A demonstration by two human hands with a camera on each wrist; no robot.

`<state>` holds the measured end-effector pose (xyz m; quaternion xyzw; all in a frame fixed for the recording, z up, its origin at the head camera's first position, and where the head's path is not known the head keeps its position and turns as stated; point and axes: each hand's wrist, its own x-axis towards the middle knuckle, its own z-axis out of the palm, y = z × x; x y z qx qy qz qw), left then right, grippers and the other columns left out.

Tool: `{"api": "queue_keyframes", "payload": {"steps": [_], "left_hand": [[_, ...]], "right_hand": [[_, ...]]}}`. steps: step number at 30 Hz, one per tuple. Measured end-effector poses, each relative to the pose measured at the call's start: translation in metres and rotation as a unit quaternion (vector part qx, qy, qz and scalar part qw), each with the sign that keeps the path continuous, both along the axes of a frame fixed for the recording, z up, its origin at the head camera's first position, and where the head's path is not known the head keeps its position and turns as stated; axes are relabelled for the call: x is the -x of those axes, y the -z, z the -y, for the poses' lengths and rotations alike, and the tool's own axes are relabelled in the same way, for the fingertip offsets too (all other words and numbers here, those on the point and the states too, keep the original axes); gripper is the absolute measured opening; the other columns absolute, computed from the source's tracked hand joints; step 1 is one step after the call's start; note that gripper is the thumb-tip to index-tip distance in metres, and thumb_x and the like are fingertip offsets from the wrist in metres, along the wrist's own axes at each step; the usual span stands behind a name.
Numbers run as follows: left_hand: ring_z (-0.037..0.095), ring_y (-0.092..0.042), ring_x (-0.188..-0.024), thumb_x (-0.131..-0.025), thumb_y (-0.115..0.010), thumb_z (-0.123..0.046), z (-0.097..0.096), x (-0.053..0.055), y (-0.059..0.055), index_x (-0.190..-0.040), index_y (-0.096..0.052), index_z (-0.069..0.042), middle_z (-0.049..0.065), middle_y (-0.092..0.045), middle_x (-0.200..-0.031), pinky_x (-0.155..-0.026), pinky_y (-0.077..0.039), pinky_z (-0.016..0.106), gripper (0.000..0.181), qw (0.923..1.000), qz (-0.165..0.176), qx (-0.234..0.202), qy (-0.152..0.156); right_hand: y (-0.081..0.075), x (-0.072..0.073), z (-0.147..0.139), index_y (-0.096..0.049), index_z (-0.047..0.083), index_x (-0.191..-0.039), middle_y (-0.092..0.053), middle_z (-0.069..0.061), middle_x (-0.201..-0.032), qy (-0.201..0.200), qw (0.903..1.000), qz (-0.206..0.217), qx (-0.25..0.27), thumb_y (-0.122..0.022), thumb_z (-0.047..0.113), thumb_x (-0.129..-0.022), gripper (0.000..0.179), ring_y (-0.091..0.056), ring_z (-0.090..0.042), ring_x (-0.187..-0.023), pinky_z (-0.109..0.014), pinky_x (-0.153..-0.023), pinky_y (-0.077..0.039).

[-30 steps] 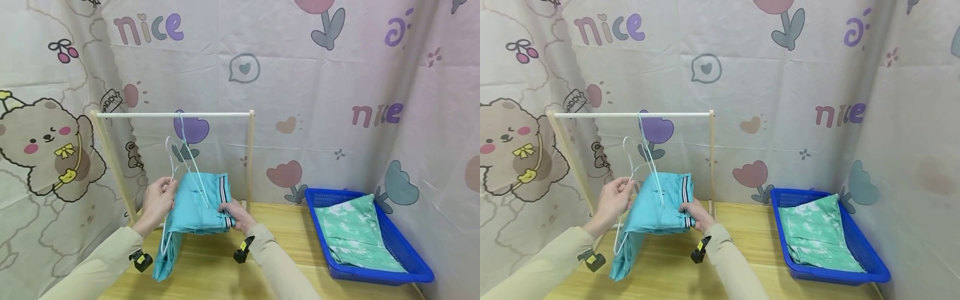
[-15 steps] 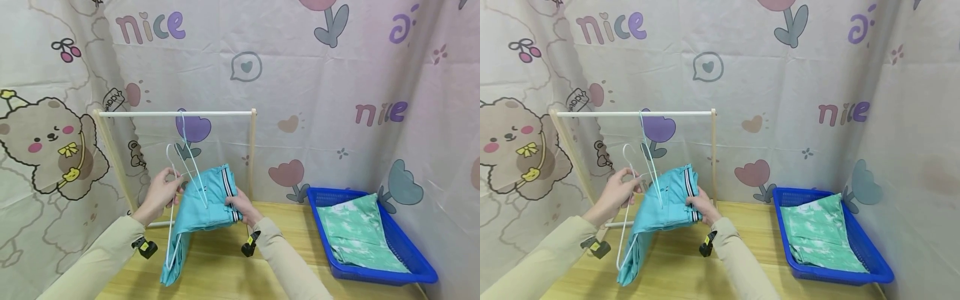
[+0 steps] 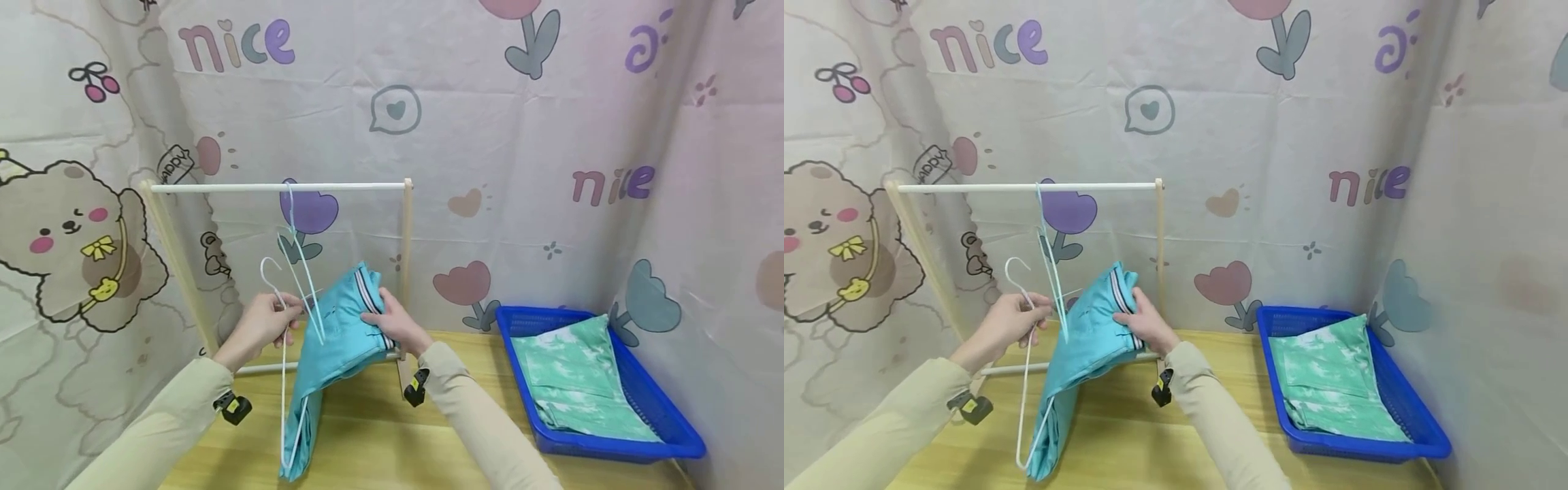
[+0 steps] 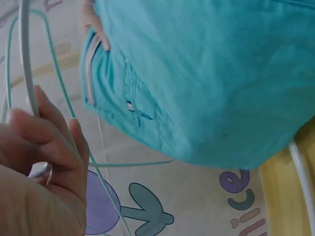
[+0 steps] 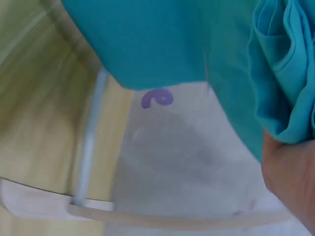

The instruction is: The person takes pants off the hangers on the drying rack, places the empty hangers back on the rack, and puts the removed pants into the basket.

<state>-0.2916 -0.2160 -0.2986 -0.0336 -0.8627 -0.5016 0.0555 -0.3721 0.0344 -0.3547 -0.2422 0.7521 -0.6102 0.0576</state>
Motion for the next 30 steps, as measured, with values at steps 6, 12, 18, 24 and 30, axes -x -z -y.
{"api": "queue_keyframes", "payload": {"steps": [6, 12, 18, 24, 30], "left_hand": [[0.011, -0.058, -0.042, -0.095, -0.051, -0.006, -0.003, -0.002, 0.004, -0.124, -0.06, 0.01, 0.004, -0.061, -0.058, -0.041, -0.052, 0.031, 0.034, 0.996, -0.054, 0.067, -0.025], [0.01, -0.06, -0.042, -0.095, -0.051, -0.008, -0.014, 0.003, 0.007, -0.11, -0.067, 0.011, 0.008, -0.068, -0.064, -0.045, -0.055, 0.033, 0.029, 0.9909, -0.076, 0.102, -0.045], [0.011, -0.06, -0.041, -0.095, -0.049, -0.007, -0.024, 0.011, 0.017, -0.121, -0.061, 0.012, 0.007, -0.067, -0.063, -0.045, -0.055, 0.032, 0.034, 0.9898, -0.077, 0.112, -0.042], [0.011, -0.059, -0.039, -0.095, -0.05, -0.006, -0.03, 0.016, 0.028, -0.11, -0.064, 0.01, 0.01, -0.065, -0.061, -0.041, -0.052, 0.029, 0.026, 0.9882, -0.091, 0.118, -0.036], [0.013, -0.059, -0.041, -0.094, -0.05, -0.004, -0.032, 0.018, 0.034, -0.121, -0.06, 0.012, 0.01, -0.064, -0.062, -0.042, -0.053, 0.032, 0.033, 0.9898, -0.084, 0.107, -0.043]], "right_hand": [[-0.022, -0.007, 0.011, -0.039, 0.008, -0.137, -0.045, -0.016, -0.14, 0.011, 0.9955, -0.069, -0.064, -0.059, 0.011, -0.097, 0.045, -0.042, -0.027, -0.133, -0.043, -0.111, -0.036], [-0.036, -0.01, 0.004, -0.044, 0.013, -0.145, -0.052, -0.012, -0.142, 0.011, 0.9983, -0.052, -0.024, -0.058, 0.005, -0.096, 0.052, -0.05, -0.028, -0.13, -0.046, -0.11, -0.041], [-0.043, -0.003, -0.006, -0.047, 0.018, -0.145, -0.055, -0.01, -0.14, 0.006, 0.9988, -0.042, -0.024, -0.06, 0.008, -0.096, 0.052, -0.055, -0.025, -0.122, -0.041, -0.104, -0.047], [-0.048, -0.002, -0.012, -0.049, 0.018, -0.144, -0.056, -0.008, -0.14, -0.012, 0.9985, -0.042, -0.031, -0.059, 0.006, -0.096, 0.051, -0.059, -0.023, -0.117, -0.037, -0.098, -0.052], [-0.053, -0.005, -0.013, -0.05, 0.019, -0.144, -0.056, -0.005, -0.141, -0.016, 0.9978, -0.043, -0.048, -0.06, 0.007, -0.096, 0.05, -0.056, -0.021, -0.123, -0.036, -0.102, -0.048]]}}
